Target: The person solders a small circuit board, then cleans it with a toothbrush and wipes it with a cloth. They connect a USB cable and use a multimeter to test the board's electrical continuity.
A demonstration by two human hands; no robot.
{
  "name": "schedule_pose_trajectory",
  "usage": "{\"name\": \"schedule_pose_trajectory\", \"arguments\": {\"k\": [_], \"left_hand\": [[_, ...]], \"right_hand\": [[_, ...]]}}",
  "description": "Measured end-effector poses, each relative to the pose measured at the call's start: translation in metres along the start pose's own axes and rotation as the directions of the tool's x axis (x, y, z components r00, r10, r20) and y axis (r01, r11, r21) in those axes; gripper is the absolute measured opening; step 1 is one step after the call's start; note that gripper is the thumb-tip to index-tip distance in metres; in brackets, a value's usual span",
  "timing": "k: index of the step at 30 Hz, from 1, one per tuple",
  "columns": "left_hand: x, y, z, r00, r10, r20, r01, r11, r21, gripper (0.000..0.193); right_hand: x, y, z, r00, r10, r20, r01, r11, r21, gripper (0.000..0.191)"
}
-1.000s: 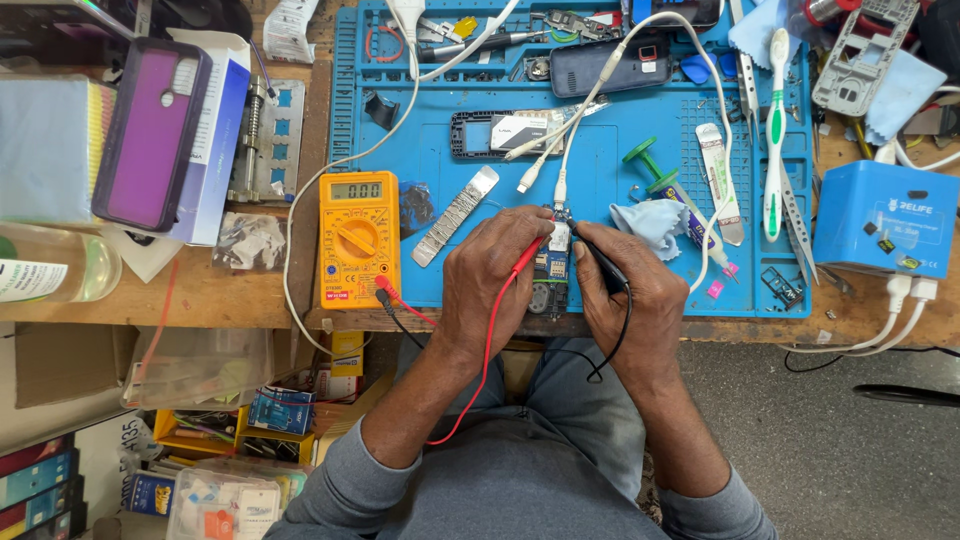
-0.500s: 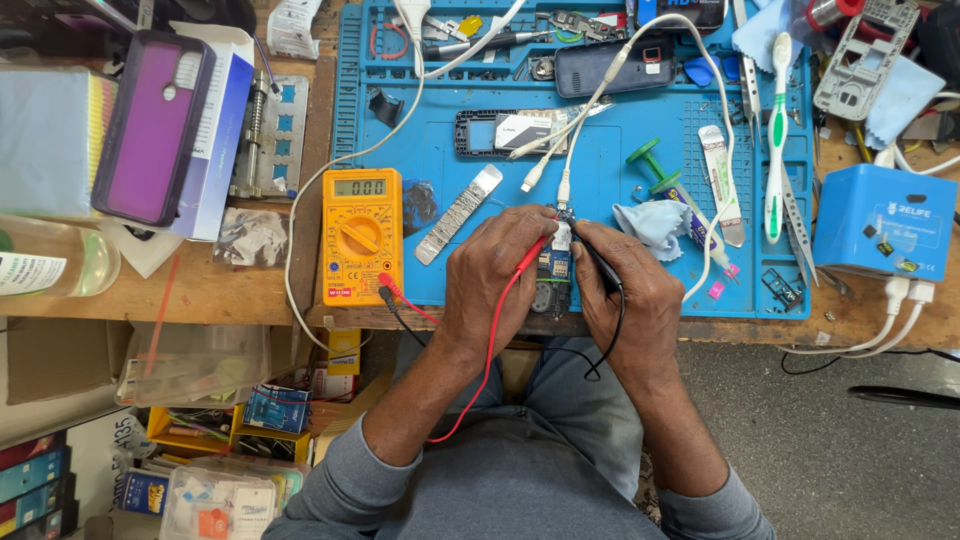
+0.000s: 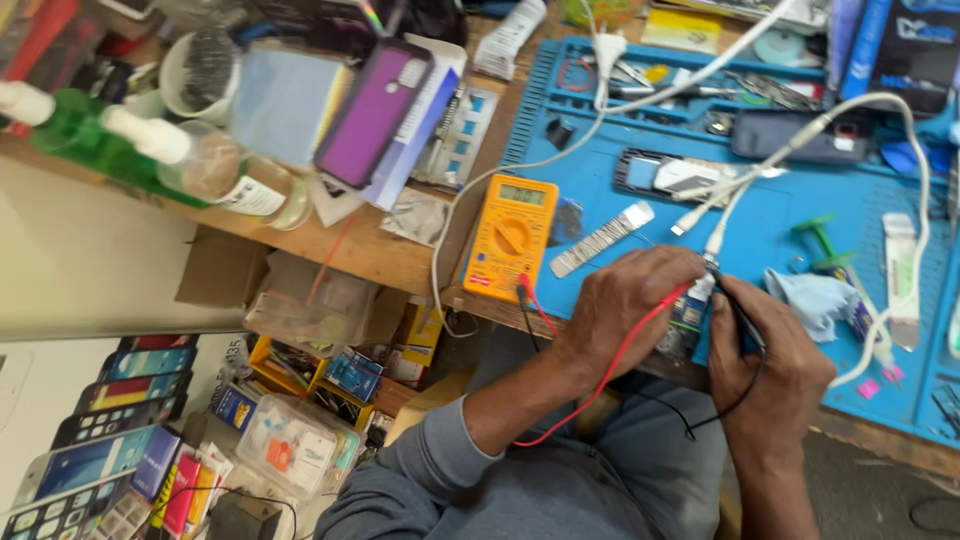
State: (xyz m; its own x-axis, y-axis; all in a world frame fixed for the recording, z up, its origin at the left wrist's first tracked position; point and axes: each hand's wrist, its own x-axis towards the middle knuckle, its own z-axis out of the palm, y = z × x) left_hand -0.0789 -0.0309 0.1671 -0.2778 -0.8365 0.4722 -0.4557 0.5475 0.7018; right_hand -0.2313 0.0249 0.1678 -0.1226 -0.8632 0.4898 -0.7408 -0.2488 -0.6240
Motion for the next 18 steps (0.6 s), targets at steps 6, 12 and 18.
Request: {"name": "schedule_pose_trajectory", "arguments": {"k": [6, 12, 18], "left_hand": [[0.002, 0.003, -0.001, 1.000, 0.020, -0.006, -0.020, 1.000, 0.019, 0.026], [0.002, 0.000, 0.000, 1.000, 0.007, 0.019, -0.007, 1.000, 0.010, 0.023], [0.005, 0.000, 0.003, 0.998, 0.060, -0.020, -0.060, 0.998, 0.000, 0.028]], "right_hand": [[-0.002, 0.006, 0.000, 1.000, -0.012, -0.003, 0.012, 0.999, -0.039, 0.012], [0.004, 0.002, 0.000, 1.000, -0.009, 0.001, 0.009, 1.000, -0.027, 0.013], [0.013, -0.005, -0.003, 0.999, 0.033, -0.017, -0.033, 0.999, 0.019, 0.019]]}}
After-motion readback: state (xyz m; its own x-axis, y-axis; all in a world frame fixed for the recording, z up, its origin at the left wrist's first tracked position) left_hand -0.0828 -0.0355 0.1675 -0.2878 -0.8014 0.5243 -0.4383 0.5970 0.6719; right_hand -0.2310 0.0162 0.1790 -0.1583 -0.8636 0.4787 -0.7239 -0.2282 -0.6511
